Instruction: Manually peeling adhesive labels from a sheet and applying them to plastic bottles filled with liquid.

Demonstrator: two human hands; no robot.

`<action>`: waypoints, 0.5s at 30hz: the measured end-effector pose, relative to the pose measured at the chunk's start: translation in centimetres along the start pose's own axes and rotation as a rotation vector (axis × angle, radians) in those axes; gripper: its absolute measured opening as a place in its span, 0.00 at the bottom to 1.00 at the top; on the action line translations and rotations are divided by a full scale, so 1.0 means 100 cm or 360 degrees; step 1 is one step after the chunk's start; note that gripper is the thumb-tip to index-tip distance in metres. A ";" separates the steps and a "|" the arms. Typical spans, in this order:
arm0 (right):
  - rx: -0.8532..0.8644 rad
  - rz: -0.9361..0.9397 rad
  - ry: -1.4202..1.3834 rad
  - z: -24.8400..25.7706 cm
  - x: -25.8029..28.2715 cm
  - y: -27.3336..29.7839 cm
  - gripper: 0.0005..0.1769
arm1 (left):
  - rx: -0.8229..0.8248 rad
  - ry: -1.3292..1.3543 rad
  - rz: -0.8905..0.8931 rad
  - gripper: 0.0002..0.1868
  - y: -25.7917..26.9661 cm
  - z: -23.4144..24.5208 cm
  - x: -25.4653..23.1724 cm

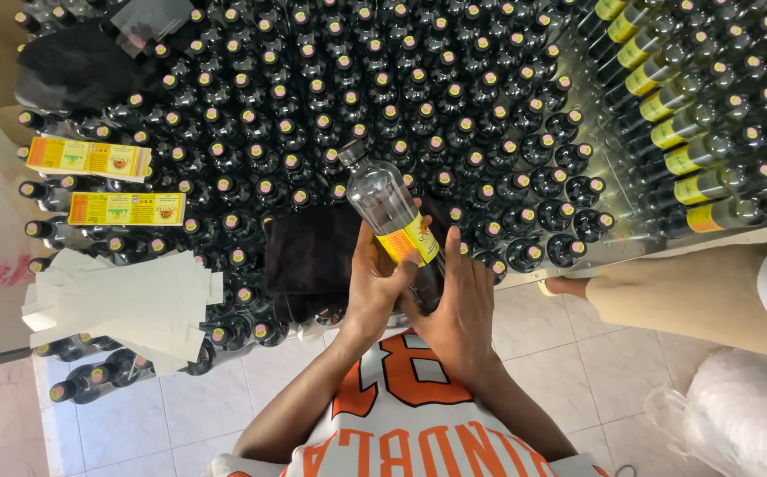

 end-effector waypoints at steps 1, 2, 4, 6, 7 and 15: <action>0.0000 0.0000 -0.0001 0.000 -0.002 0.001 0.66 | 0.0000 -0.0001 -0.0001 0.38 0.000 0.000 0.001; 0.0009 -0.0008 -0.0004 -0.001 -0.003 0.002 0.66 | 0.0029 0.0002 0.0021 0.40 0.000 -0.002 0.003; 0.0016 -0.0021 -0.0003 -0.003 -0.005 0.004 0.67 | 0.0062 0.0005 0.0046 0.43 0.000 -0.004 0.003; -0.0015 -0.0032 0.0028 -0.004 -0.005 0.004 0.64 | 0.0025 0.0050 0.0079 0.43 -0.002 -0.005 -0.001; -0.0015 -0.0032 0.0028 -0.005 -0.005 0.005 0.64 | 0.0025 0.0050 0.0079 0.43 -0.005 -0.007 -0.003; -0.0067 -0.0050 0.0164 -0.008 -0.008 0.008 0.64 | -0.0174 0.0227 0.0082 0.32 -0.013 -0.001 0.005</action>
Point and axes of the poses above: each hand's wrist, its own y-axis away from the middle knuckle, its own z-axis out of the back of the hand, x = y × z, the point moved 8 cm from there along -y, towards the middle knuckle, and after that the axes turned 12 degrees about y, right-handed, at the moved point
